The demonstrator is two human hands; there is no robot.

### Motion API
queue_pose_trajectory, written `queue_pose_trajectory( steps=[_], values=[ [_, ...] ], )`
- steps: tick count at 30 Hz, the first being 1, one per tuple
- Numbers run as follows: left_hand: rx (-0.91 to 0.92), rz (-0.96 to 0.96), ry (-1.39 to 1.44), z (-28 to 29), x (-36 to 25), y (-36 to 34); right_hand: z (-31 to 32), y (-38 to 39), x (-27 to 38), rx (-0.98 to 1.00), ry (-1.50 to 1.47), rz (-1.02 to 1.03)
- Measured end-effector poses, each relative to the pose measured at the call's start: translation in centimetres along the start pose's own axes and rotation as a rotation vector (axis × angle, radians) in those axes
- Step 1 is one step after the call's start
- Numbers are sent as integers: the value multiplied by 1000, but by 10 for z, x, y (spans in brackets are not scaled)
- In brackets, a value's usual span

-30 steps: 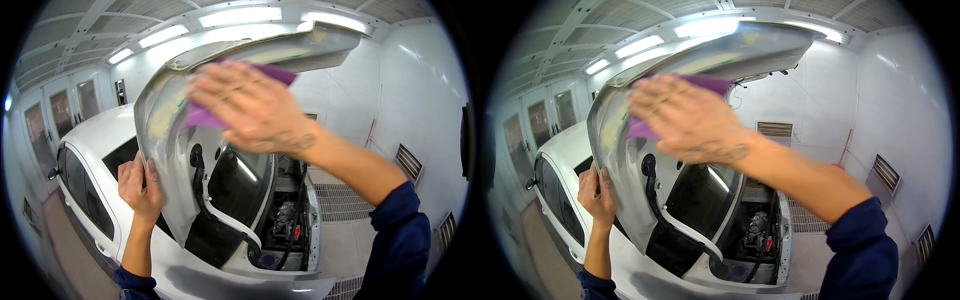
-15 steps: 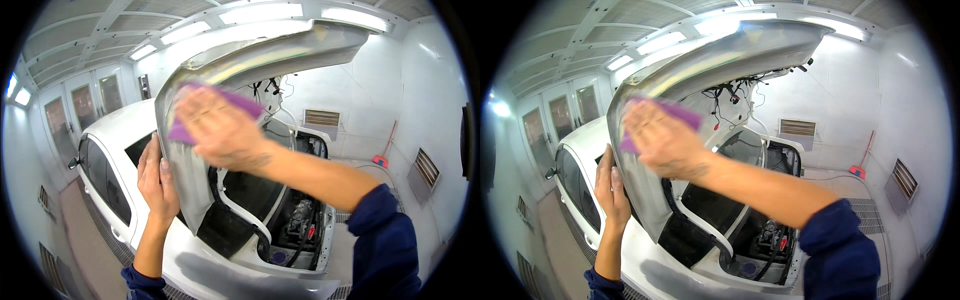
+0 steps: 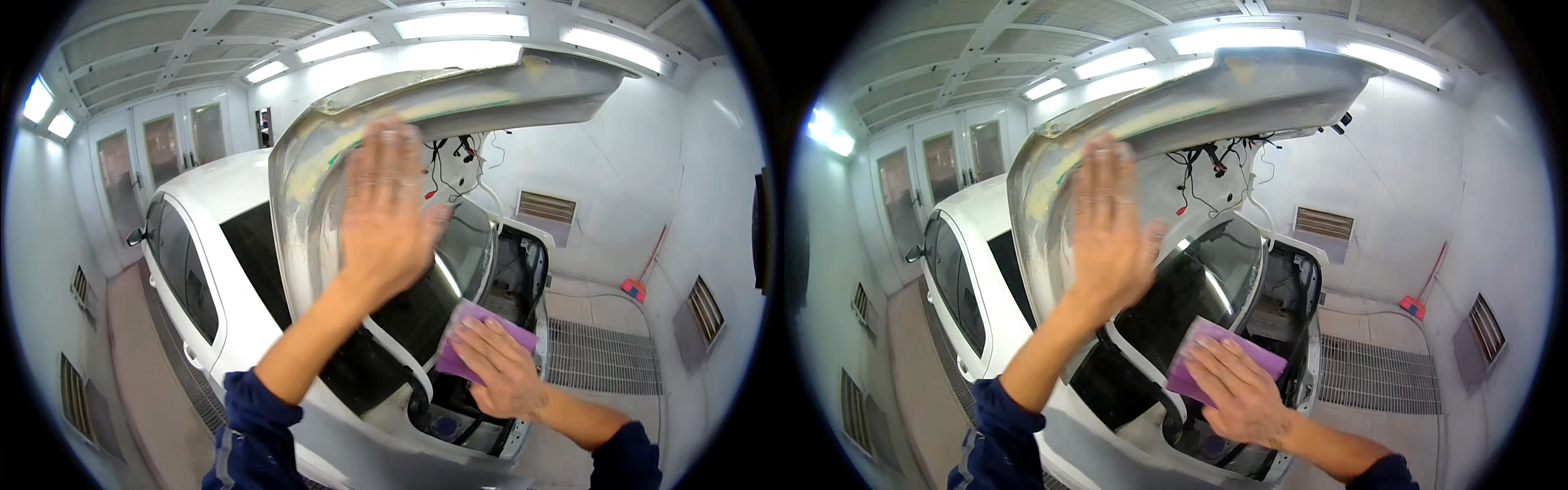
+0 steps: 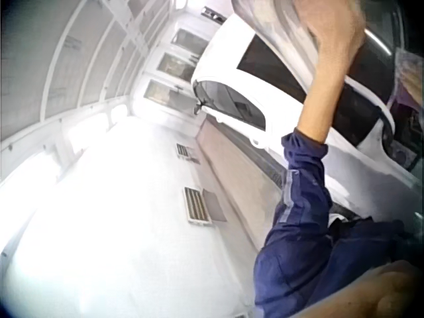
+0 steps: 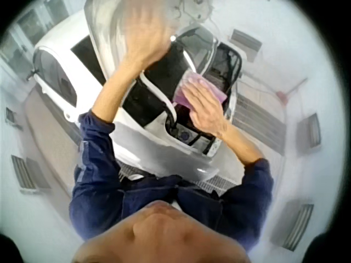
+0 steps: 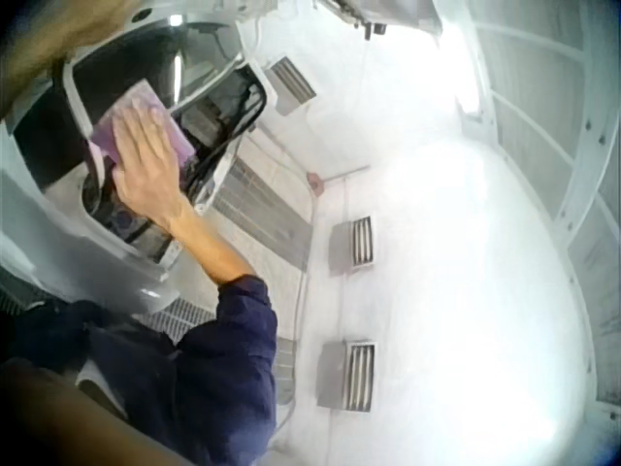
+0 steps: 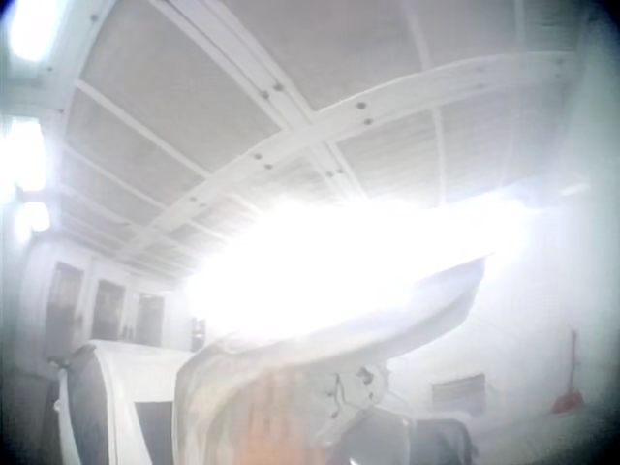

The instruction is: The person sands the inner surface of a white car hood using a purple sanding block. They move the block across various sections of the hood's underside, including curved edges and flat areas, to smooth the surface.

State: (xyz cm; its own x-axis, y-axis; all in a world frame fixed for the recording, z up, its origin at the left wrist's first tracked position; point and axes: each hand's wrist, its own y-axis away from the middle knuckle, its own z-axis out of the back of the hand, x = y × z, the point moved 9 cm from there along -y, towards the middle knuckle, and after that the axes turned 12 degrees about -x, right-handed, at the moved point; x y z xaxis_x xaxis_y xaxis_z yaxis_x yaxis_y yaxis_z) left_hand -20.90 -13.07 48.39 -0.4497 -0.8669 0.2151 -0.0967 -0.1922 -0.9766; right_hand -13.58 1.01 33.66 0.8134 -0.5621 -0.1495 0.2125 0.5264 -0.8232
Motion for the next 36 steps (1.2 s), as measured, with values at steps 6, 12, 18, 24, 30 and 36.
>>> queue_pose_trajectory(
  steps=[6, 12, 18, 24, 30, 36],
  values=[
    [-104, -196, 229, -21, -91, -67, 32, 65, -23, 71, -29, -266],
    [-180, -243, 64, -15, -62, -67, 45, 110, -30, 57, -63, -446],
    [-74, -135, -104, 9, 21, -14, 34, 123, -44, 35, -116, -592],
    [18, 8, -163, 31, 57, 20, 8, 115, -38, 13, -236, -643],
    [14, 51, -152, 38, 59, 36, -5, 117, -35, 6, -317, -792],
    [-132, -49, -231, 27, 25, -9, 5, 114, -53, -110, -395, -989]
  ],
)
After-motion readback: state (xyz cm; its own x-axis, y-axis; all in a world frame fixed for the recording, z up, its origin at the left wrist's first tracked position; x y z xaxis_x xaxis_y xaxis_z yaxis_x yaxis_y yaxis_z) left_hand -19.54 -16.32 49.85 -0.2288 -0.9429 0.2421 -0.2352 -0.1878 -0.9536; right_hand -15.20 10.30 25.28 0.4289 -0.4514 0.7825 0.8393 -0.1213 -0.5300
